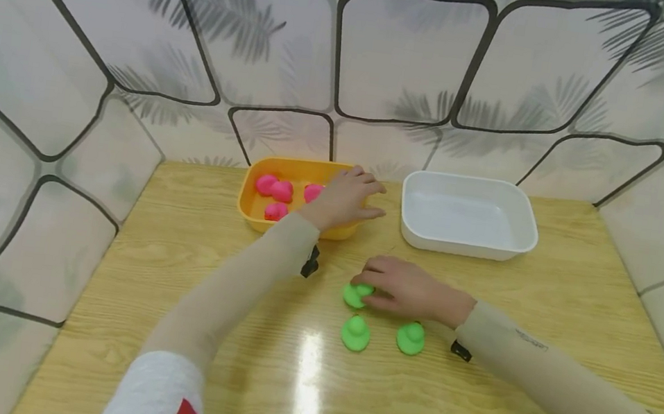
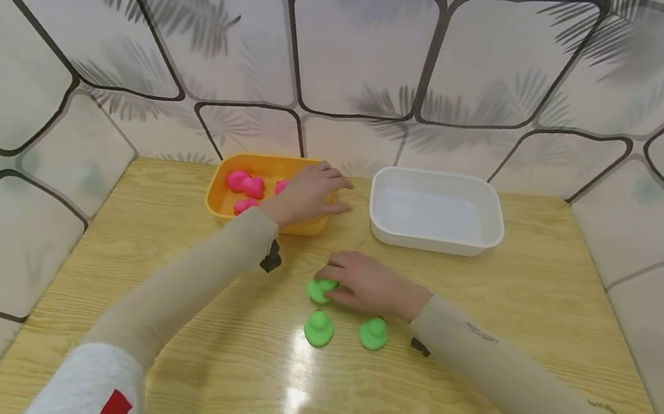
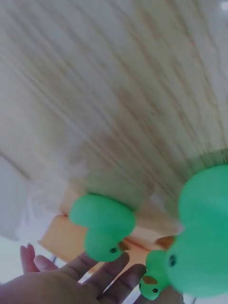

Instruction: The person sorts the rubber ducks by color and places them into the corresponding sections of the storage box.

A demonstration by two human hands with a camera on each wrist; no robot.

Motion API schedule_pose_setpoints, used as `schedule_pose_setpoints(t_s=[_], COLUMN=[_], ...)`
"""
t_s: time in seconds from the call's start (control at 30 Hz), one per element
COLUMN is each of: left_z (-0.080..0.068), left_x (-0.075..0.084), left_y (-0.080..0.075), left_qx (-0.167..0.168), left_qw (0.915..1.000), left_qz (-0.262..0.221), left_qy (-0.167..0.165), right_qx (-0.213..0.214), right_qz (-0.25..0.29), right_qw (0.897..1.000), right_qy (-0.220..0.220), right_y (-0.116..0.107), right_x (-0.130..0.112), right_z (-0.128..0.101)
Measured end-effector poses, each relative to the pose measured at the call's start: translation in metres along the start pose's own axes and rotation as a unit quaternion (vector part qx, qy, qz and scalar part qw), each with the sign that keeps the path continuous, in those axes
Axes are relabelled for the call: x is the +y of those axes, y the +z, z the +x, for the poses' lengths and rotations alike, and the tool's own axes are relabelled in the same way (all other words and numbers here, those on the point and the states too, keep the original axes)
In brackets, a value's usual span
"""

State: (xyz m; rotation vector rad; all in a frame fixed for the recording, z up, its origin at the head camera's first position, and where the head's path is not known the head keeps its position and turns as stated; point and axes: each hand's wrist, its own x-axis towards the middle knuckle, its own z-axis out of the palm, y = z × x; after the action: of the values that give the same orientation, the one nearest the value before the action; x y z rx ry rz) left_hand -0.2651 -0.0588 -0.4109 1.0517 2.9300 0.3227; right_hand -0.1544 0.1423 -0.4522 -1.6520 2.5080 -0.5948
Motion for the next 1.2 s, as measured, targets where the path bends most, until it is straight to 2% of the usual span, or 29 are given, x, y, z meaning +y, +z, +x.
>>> schedule_pose_setpoints(t_s=[0.27, 0.53, 0.63, 0.8, 0.87, 1.03, 1.2], left_z=[0.015, 0.027, 0.029, 0.028, 0.028, 0.031, 0.028], left_x=[0.015, 0.022, 0.026, 0.030, 0.033, 0.035, 0.035], left_y=[0.005, 0.013, 0.015, 0.020, 0.021, 0.020, 0.021], left_qx=[-0.001, -0.009, -0.017, -0.037, -0.042, -0.044, -0.046], left_qw=[0.9996, 0.9989, 0.9986, 0.9975, 0.9970, 0.9964, 0.9962], left_qz=[0.027, 0.041, 0.043, 0.047, 0.052, 0.054, 0.064], left_qy=[-0.005, -0.020, -0.028, -0.036, -0.039, -0.047, -0.036], right_qx=[0.065, 0.118, 0.123, 0.111, 0.107, 0.101, 0.094], right_qz=[-0.009, -0.059, -0.071, -0.074, -0.077, -0.100, -0.113], right_qw=[0.998, 0.991, 0.989, 0.983, 0.980, 0.975, 0.971], right_qy=[0.009, 0.006, 0.038, 0.126, 0.148, 0.170, 0.187], right_y=[-0.026, -0.057, -0.071, -0.090, -0.097, -0.109, -0.115], right_x=[0.009, 0.026, 0.034, 0.052, 0.061, 0.079, 0.087], right_z=[-0.021, -0.040, -0.047, -0.058, -0.063, -0.069, -0.070])
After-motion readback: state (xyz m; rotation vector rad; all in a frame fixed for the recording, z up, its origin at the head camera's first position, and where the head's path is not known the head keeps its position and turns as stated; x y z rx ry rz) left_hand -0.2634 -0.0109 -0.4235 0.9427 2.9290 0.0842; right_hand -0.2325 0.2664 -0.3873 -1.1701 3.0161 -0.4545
